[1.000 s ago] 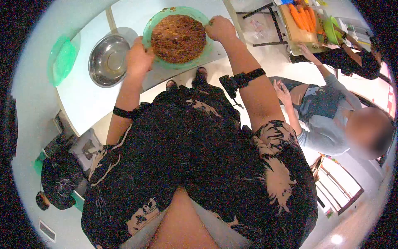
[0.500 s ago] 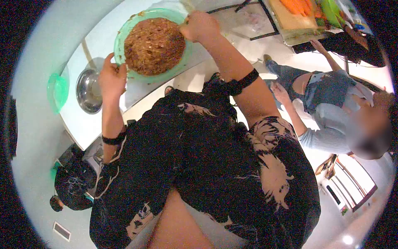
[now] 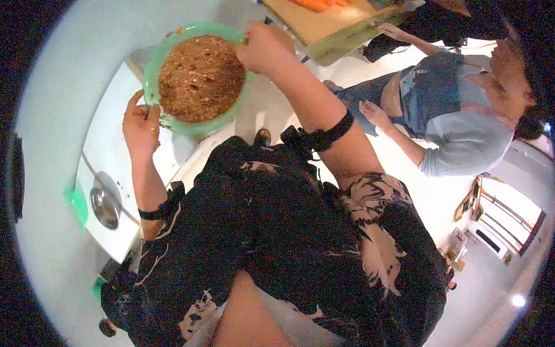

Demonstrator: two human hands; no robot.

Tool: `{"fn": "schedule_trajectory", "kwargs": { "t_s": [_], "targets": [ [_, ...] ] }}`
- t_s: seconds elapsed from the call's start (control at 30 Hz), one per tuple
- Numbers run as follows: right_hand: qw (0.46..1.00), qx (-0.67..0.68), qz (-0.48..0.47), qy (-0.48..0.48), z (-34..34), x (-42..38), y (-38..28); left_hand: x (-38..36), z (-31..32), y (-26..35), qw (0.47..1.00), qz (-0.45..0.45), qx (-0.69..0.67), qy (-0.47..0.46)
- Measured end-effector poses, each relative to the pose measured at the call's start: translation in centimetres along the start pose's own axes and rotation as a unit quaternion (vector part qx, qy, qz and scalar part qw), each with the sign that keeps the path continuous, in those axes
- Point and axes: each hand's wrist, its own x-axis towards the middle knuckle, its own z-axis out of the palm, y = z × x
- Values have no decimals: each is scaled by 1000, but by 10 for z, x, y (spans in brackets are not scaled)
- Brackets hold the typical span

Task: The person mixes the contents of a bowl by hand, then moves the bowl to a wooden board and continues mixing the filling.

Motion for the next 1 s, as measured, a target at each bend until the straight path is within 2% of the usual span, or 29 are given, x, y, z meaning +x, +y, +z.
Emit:
{"fn": "schedule_trajectory", "kwargs": {
  "t_s": [0.07, 0.2, 0.23, 0.37, 0.43, 0.53, 0.57, 0.6, 0.63, 0.67, 0.77, 0.8, 0.87, 1.0],
  "targets": [
    [1000, -11, 9, 2, -10, 10, 23, 22, 26, -4, 999, 51, 7, -13],
    [998, -4, 54, 15, -21, 36, 88, 56, 76, 41, 994, 13, 63, -89],
    [998, -1, 63, 22, -26, 41, 106, 69, 95, 39, 990, 56, 98, -82],
    [993, -20, 106, 38, -43, 67, 161, 116, 165, 46, 988, 75, 41, -130],
    [989, -41, 130, 51, -27, 76, 165, 128, 176, 37, 984, 80, 44, -151],
    [968, -26, 248, -18, -38, 99, 182, 156, 212, 46, 974, 129, 66, -172],
    [974, -18, 226, 8, -38, 100, 190, 161, 220, 52, 974, 84, 30, -210],
    [969, -15, 248, 5, -40, 104, 191, 169, 229, 50, 974, 88, 20, -209],
    [966, -21, 258, 4, -14, 94, 149, 168, 202, 7, 976, 90, 0, -196],
    [960, -16, 279, -2, -6, 95, 148, 173, 211, -8, 977, 91, -7, -195],
    [975, -52, 216, 29, 17, 100, 165, 184, 228, -33, 968, 177, -4, -177],
    [969, -18, 248, 7, 28, 105, 177, 184, 231, -39, 968, 163, 16, -188],
    [969, -44, 240, 27, 44, 110, 185, 190, 239, -43, 969, 140, 52, -195],
    [969, -46, 239, -41, 68, 124, 209, 187, 262, -76, 971, 150, 96, -162]
  ]
}}
